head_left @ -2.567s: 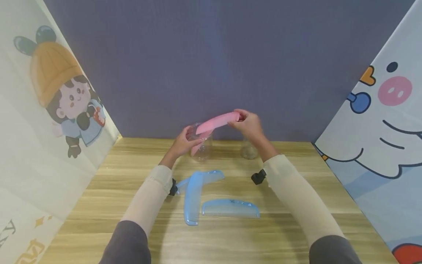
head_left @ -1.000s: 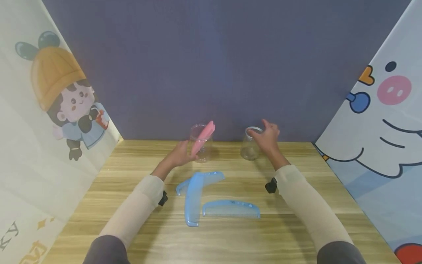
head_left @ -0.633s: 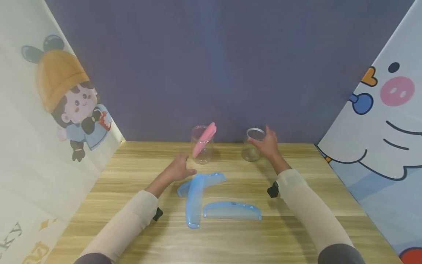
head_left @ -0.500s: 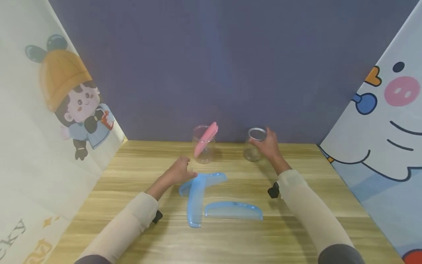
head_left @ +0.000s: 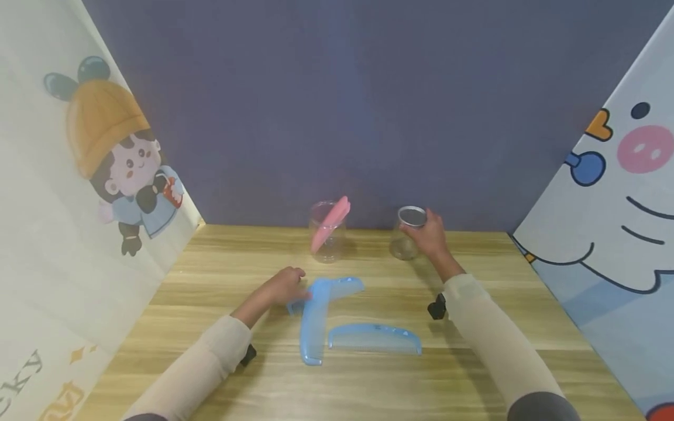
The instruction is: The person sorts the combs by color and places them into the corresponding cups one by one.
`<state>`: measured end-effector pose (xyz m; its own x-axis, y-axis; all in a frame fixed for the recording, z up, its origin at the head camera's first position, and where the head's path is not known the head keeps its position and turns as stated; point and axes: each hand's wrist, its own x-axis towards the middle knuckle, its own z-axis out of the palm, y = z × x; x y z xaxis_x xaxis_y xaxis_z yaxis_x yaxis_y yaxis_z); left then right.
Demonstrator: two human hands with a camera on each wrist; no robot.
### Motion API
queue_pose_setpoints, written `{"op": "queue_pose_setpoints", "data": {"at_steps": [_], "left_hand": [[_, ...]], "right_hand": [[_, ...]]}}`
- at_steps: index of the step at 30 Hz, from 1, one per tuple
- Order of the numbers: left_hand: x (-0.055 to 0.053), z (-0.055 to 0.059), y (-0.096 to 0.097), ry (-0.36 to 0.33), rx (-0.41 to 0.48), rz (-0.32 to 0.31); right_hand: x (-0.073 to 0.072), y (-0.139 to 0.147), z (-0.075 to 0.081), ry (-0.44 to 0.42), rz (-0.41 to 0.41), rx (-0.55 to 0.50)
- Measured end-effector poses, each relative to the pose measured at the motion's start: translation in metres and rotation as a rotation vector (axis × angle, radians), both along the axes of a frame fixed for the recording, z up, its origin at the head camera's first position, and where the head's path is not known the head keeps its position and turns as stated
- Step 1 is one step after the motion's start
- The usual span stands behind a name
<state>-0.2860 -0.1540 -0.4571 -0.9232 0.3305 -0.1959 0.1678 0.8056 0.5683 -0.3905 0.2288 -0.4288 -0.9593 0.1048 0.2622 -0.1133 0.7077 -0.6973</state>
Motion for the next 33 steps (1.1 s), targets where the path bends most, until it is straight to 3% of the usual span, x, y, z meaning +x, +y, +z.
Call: {"op": "queue_pose_setpoints", "data": {"at_steps": [8,13,17,20,25,33], "left_hand": [[-0.009,-0.007,0.005,0.116,-0.023,-0.098],[-0.019,-0.011,0.007,0.227,-0.042,-0.297],[-0.024,-0.015,0.010,0.230,-0.056,-0.414],[-0.026,-0.016,0.013,0.218,-0.107,-0.447],[-0.026,-0.012,0.015,0.297,-0.264,-0.527],[-0.028,-0.007,0.013,0.261,-0.269,-0.501]], "right_hand": [[0.001,0.004,-0.003,0.020,0.007,0.005],[0.001,0.004,-0.005,0.033,0.004,0.027],[0.001,0.004,-0.004,0.032,0.001,0.026],[0.001,0.004,-0.004,0.025,0.003,0.017],[0.000,0.003,-0.003,0.026,0.004,0.020],[0.001,0.005,-0.005,0.003,0.005,0.006]]}}
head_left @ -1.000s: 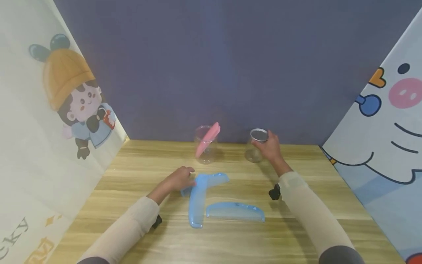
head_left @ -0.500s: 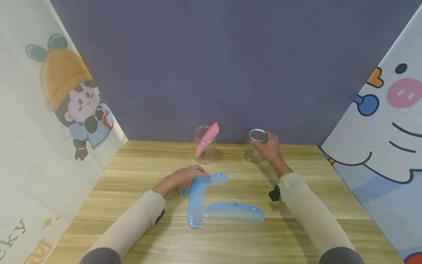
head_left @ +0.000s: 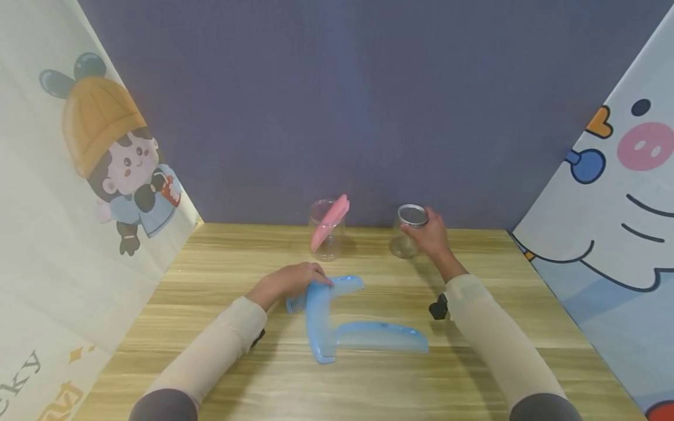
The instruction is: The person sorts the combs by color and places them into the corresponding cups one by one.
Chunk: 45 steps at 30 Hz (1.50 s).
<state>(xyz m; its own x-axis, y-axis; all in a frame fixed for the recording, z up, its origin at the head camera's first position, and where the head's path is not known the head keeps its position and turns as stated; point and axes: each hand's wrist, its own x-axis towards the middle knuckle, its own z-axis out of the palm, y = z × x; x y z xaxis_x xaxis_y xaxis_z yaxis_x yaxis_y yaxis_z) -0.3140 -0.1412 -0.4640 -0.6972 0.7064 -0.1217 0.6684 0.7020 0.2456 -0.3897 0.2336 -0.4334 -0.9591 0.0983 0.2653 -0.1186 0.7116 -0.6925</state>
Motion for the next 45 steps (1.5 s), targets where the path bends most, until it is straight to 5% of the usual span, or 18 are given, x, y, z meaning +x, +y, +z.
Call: {"op": "queue_pose_setpoints", "data": {"at_steps": [8,20,35,45], "left_hand": [[-0.007,0.003,0.000,-0.078,-0.004,-0.033],[-0.013,-0.002,-0.008,-0.202,0.108,0.002],[-0.010,0.004,-0.033,-0.554,0.314,0.139],[-0.011,0.007,-0.043,-0.722,0.502,0.213]], "right_hand": [[0.001,0.003,0.001,0.002,0.018,-0.008],[-0.001,0.003,-0.002,-0.010,0.019,-0.033],[0.003,0.001,-0.003,-0.015,-0.025,-0.060],[0.003,0.002,-0.003,-0.009,-0.011,-0.076]]}}
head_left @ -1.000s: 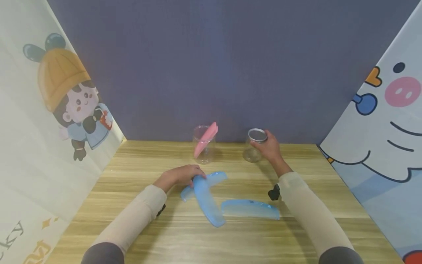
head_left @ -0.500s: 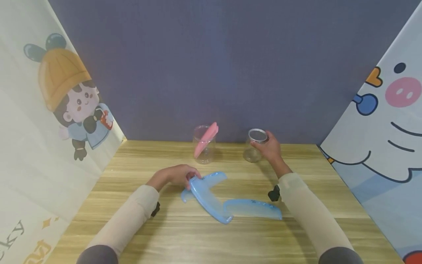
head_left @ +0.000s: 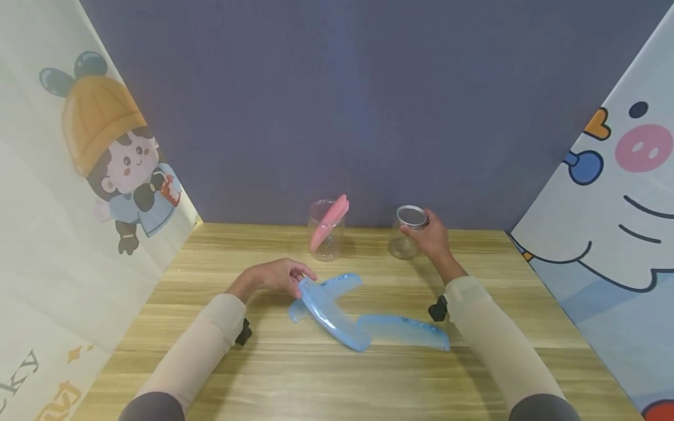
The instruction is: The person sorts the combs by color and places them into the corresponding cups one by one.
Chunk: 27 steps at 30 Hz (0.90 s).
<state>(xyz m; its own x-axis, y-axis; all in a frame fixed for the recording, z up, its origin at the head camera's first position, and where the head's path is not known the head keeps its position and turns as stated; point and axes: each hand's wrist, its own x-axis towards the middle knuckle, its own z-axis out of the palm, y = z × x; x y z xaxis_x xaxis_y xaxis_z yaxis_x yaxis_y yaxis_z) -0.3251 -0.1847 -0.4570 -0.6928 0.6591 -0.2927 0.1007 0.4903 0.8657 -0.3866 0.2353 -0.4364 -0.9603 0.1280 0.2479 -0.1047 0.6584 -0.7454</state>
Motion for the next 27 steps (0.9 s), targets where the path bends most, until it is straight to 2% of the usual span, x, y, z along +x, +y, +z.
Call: {"op": "queue_pose_setpoints", "data": {"at_steps": [5,12,23,27], "left_hand": [[0.000,0.002,-0.004,-0.002,0.047,0.017],[-0.001,0.006,-0.006,0.023,0.169,0.011],[-0.006,0.010,0.003,0.040,0.215,0.106],[-0.009,0.012,0.008,0.068,0.237,0.148]], "right_hand": [[-0.001,0.001,-0.002,-0.005,0.001,0.001],[0.001,0.000,-0.001,0.006,0.007,-0.010],[0.000,0.000,0.001,0.012,-0.019,0.005],[0.001,-0.001,0.001,0.029,-0.029,0.031]]}}
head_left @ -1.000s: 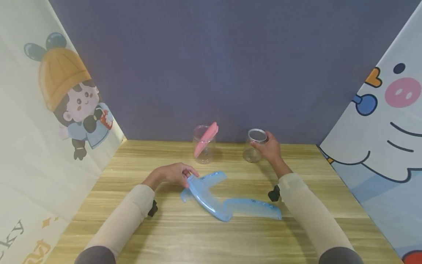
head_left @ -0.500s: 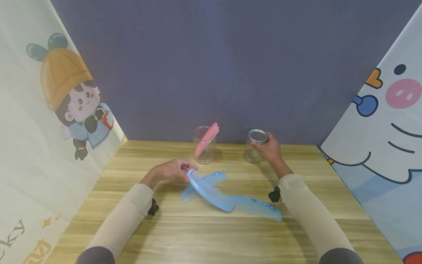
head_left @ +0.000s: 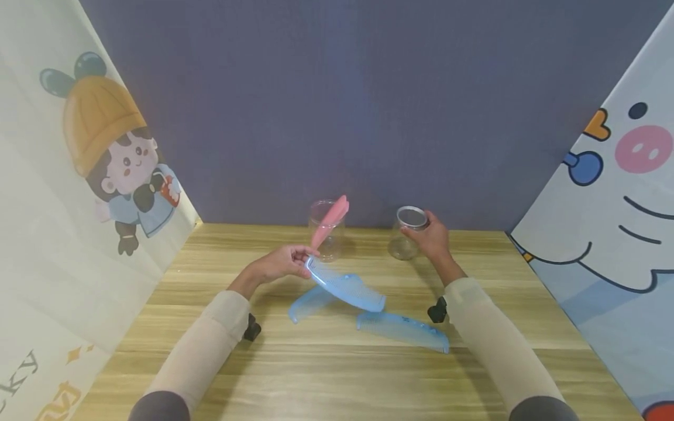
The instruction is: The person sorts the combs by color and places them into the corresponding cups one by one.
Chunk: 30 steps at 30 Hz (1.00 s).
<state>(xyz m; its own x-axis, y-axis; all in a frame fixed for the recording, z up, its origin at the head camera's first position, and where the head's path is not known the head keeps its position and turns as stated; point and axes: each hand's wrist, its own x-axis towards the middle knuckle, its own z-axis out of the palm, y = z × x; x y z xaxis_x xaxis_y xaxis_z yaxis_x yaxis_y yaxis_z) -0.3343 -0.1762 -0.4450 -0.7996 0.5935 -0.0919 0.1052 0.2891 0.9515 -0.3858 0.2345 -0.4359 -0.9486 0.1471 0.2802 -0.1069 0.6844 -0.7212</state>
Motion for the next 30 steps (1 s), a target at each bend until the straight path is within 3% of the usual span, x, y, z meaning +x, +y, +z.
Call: {"op": "queue_pose_setpoints", "data": {"at_steps": [18,30], "left_hand": [[-0.013,0.015,0.027,0.033,0.243,0.200],[-0.022,0.040,0.064,0.099,0.361,0.382]], "right_hand": [[0.000,0.000,-0.002,-0.005,-0.004,0.008],[0.000,0.000,-0.001,0.002,0.003,0.009]]}}
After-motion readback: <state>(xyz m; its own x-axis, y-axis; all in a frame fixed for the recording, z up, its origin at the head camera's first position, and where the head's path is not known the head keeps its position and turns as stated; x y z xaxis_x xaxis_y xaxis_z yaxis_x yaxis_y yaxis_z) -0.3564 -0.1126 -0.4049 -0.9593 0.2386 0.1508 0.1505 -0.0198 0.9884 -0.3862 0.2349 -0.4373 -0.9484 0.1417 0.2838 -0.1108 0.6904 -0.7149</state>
